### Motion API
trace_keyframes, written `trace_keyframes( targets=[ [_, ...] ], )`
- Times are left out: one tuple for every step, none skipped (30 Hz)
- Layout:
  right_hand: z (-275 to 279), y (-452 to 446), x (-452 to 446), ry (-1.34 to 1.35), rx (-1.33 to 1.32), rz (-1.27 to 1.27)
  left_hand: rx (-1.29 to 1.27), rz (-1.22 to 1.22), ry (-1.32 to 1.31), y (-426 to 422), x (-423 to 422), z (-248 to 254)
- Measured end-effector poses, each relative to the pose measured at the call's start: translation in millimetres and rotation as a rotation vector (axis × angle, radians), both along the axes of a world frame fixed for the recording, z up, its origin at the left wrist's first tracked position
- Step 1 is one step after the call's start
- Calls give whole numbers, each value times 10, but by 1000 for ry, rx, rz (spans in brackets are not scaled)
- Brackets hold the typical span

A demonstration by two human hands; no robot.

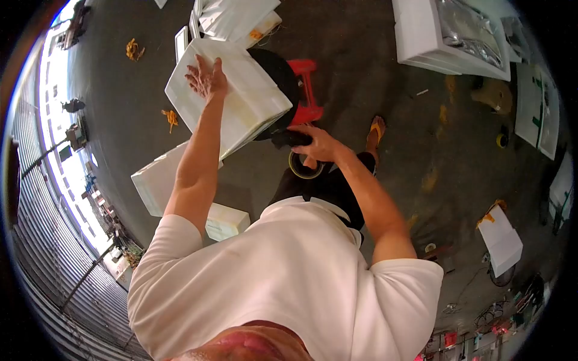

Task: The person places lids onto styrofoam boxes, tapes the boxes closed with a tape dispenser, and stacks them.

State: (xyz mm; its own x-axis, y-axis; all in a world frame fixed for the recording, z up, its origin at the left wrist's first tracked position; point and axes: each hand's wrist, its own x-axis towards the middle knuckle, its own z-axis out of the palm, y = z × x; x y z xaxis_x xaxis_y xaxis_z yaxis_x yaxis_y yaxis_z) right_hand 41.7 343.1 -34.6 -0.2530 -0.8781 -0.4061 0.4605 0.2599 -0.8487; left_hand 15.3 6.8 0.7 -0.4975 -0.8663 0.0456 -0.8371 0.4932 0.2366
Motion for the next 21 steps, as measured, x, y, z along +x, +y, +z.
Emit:
trace_keyframes(
  targets=[
    [23, -88, -23, -13, 17, 32, -1, -9, 1, -4, -27, -3],
    [57, -177, -48, -26, 34, 64, -1, 17, -11, -8, -30, 6],
    [143, -326, -45, 189, 4, 124, -3, 47, -21, -6, -25, 9],
    [178, -408, -66, 414, -28, 183, -9, 47, -12, -12, -38, -15],
    [187, -424, -9, 427, -37, 178, -13, 131, -13, -38, -67, -27],
    [188, -426, 171, 417, -111, 306, -15, 209, -16, -92, -87, -40],
    [233, -396, 312, 408, -177, 440, -17, 202, -4, -149, -64, -59],
    [239, -277, 229, 356, -103, 232, -11, 306, 37, -219, -41, -86],
    [244, -159, 146, 302, -49, 16, -1, 414, 74, -267, -35, -105],
    [88, -151, 134, 143, -62, -298, -13, 434, 148, -260, -35, -101],
    [-128, -249, 26, -61, -45, -629, -6, 444, 152, -263, -23, -92],
    [-211, -413, -179, -265, -27, -956, -4, 466, 155, -227, -55, -15],
    [-262, -654, -291, -251, -25, -942, -2, 491, 160, -195, -59, 32],
    [-294, -1009, -339, -36, 80, -1111, 3, 507, 177, -215, -34, 10],
    [-284, -1277, -333, 184, 176, -1273, -15, 489, 217, -254, -14, -32],
    [-187, -1405, -226, 196, 156, -1259, -37, 469, 257, -302, -18, -12],
    [-70, -1454, -24, 252, 186, -1307, -38, 485, 277, -356, -25, 13],
    [16, -1413, 142, 317, 219, -1347, -39, 534, 298, -344, -33, 28],
    [35, -1328, 251, 349, 208, -1324, -31, 588, 320, -299, -39, 38],
    [20, -1249, 335, 308, 198, -1258, -94, 549, 384, -293, -20, -71],
    [-21, -1195, 406, 271, 181, -1192, -100, 520, 388, -281, 7, -116]
  ],
)
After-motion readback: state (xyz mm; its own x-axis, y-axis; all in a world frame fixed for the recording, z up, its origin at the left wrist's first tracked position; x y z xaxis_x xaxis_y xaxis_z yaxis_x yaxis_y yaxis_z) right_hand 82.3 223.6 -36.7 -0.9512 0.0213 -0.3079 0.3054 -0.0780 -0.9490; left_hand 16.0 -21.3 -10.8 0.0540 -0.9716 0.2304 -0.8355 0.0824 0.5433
